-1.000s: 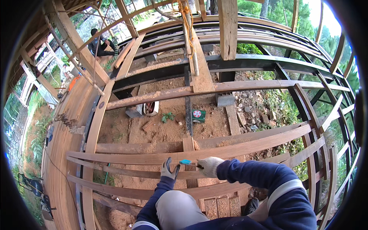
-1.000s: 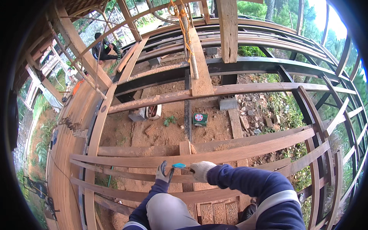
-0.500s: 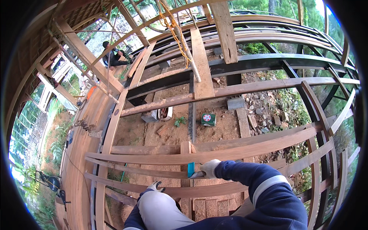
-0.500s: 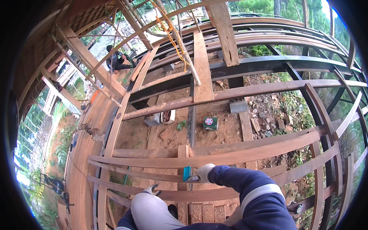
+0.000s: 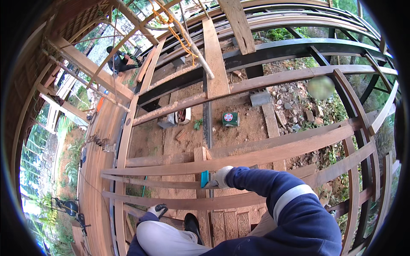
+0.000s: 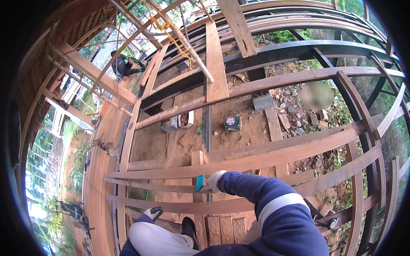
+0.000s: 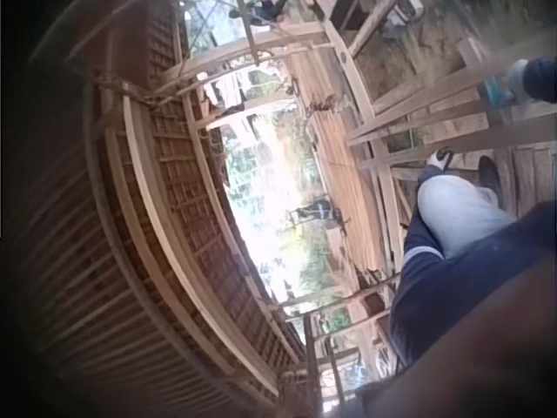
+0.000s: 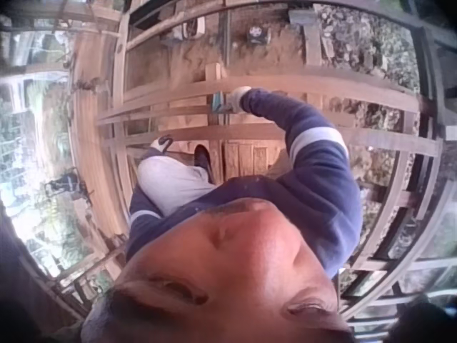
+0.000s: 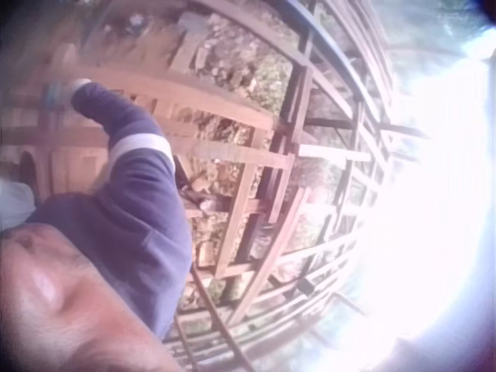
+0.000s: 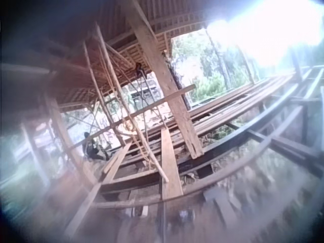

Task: The person uses a combination square and a pencil to mark lines on wooden planks while standing on the floor framework of a building under construction.

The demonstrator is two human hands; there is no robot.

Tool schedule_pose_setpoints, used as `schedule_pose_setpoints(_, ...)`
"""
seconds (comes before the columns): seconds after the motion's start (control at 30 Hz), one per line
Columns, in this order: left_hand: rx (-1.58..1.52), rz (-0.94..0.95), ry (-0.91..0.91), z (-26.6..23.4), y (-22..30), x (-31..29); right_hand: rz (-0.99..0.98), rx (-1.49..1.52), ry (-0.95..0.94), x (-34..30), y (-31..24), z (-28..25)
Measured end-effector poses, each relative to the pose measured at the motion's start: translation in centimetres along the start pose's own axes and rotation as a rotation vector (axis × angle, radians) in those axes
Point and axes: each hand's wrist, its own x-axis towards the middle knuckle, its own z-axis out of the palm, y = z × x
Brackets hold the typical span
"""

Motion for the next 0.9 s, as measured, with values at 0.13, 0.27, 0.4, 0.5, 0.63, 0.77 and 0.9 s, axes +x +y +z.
schedule_pose_setpoints(0.13,-0.057,-0.168,0.058,-6.3,7.7,0.8,0.034,-0.028,-0.032,0.2,0.6,0.4)
schedule_pose_setpoints(0.27,0.009,-0.100,0.072,-12.4,11.5,3.3,-0.068,-0.056,0.144,0.9,2.2,0.5)
schedule_pose_setpoints(0.4,0.302,0.083,0.066,-14.0,20.5,7.7,-0.024,-0.010,0.081,1.8,0.1,0.3)
schedule_pose_setpoints(0.5,0.373,0.153,0.105,-11.2,25.3,11.9,0.053,-0.042,0.033,2.1,0.9,1.1)
schedule_pose_setpoints(0.63,0.560,0.192,-0.248,-8.1,23.7,11.3,0.052,-0.052,0.063,2.4,1.0,1.5)
schedule_pose_setpoints(0.77,0.425,0.082,-0.365,-7.9,20.9,10.8,0.048,-0.053,0.082,2.7,0.6,1.2)
schedule_pose_setpoints(0.9,0.608,0.021,-0.447,-6.9,16.5,12.4,0.040,-0.120,0.044,3.0,-0.1,0.4)
